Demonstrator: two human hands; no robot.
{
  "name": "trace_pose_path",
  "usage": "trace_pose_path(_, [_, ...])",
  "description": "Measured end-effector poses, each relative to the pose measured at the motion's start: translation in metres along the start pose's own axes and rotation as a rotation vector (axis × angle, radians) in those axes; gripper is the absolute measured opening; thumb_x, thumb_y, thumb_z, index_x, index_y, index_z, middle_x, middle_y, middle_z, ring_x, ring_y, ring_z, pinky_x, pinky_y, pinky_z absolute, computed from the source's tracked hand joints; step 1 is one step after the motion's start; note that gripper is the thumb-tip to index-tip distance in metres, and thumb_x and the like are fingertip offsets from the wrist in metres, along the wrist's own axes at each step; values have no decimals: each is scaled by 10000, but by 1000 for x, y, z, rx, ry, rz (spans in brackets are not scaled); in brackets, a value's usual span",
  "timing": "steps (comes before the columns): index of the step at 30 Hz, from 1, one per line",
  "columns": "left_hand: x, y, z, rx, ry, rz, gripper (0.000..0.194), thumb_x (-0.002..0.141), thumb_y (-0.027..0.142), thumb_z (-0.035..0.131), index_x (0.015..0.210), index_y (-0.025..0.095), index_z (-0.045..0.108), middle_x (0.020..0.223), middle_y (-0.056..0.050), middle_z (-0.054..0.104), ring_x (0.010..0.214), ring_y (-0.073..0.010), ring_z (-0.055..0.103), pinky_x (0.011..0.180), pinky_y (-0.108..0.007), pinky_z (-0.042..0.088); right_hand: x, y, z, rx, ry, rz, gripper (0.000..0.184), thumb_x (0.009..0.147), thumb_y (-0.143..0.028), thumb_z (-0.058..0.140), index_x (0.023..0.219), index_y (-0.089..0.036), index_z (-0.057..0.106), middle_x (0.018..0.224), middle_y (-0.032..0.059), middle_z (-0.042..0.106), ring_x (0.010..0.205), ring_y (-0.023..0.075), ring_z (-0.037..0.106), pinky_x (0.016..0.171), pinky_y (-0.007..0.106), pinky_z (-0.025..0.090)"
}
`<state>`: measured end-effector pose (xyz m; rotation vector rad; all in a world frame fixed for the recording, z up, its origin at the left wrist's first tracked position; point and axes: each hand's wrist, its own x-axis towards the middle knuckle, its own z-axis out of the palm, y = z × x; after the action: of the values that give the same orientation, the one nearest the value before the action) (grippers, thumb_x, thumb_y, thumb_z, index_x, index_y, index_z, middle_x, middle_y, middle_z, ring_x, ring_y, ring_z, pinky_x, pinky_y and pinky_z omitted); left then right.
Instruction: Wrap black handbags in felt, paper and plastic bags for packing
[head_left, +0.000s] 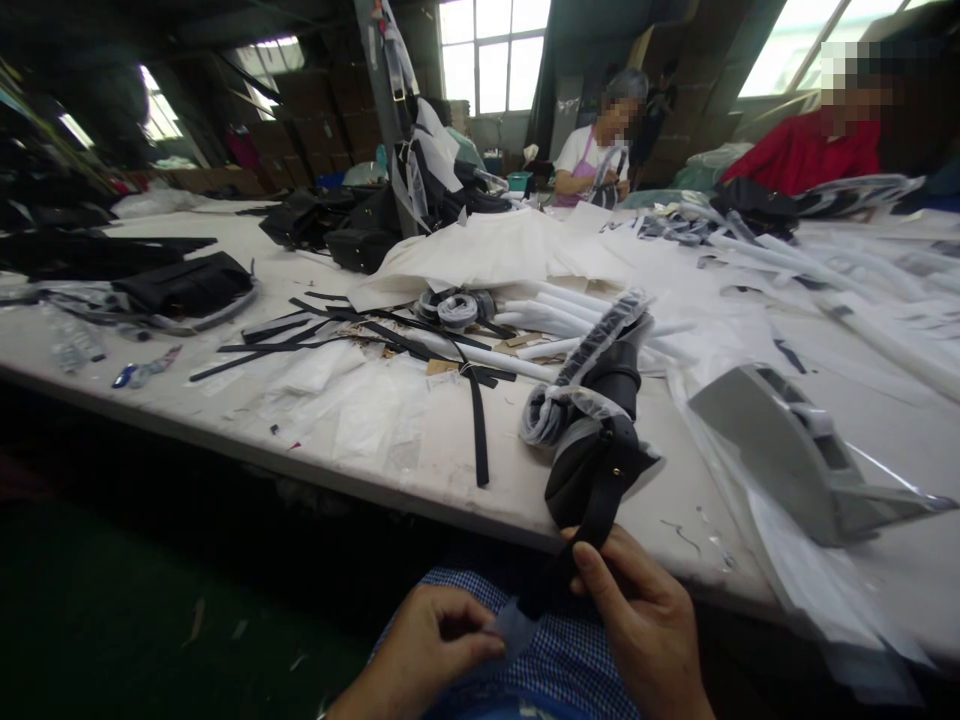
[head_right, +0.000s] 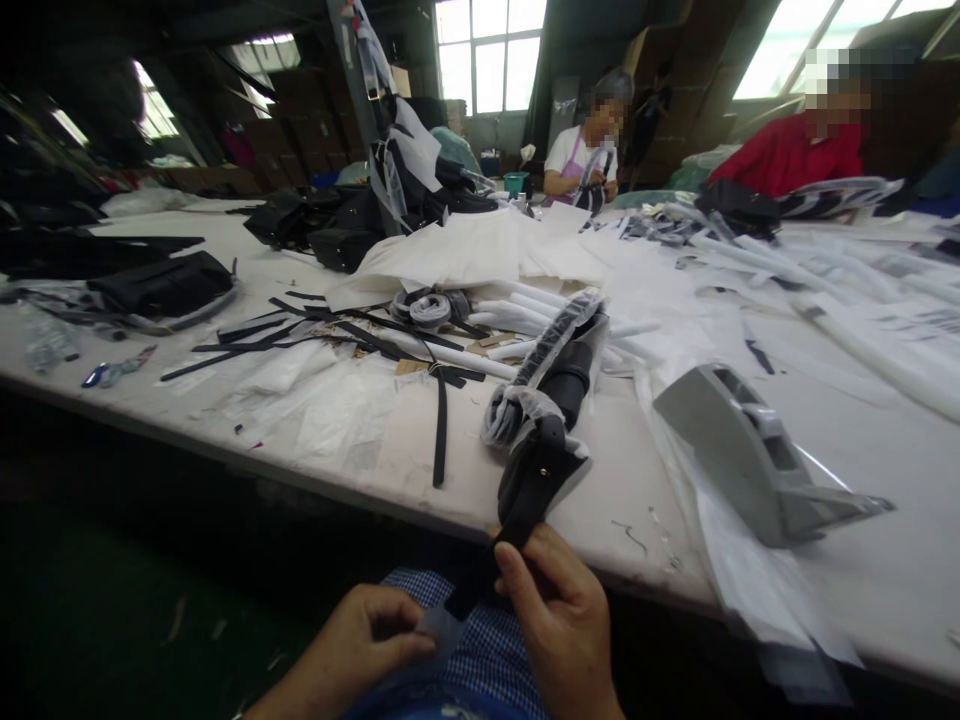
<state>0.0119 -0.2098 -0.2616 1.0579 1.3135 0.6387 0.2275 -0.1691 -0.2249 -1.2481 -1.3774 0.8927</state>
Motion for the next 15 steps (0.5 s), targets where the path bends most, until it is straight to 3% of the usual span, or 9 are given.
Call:
trace_pose_path(10, [1, -6, -1, -53, -12, -8, 162, 696, 293, 791, 742, 139, 782, 713, -48, 734, 669, -170, 625, 638, -239, 430, 0, 0, -1, -9, 1, 4, 142, 847, -344, 722, 933, -260, 798, 925, 32, 739, 601, 122, 632, 533, 166, 548])
trace_pose_path(15, [4, 6, 4, -105, -14, 26, 207, 715, 339, 786, 768, 139, 790, 747, -59, 743, 700, -182, 636, 670, -251, 444, 1, 3, -2, -2, -30, 25, 160, 852, -354, 717, 948, -252, 794, 970, 45, 741, 609, 129, 645, 533, 182, 551])
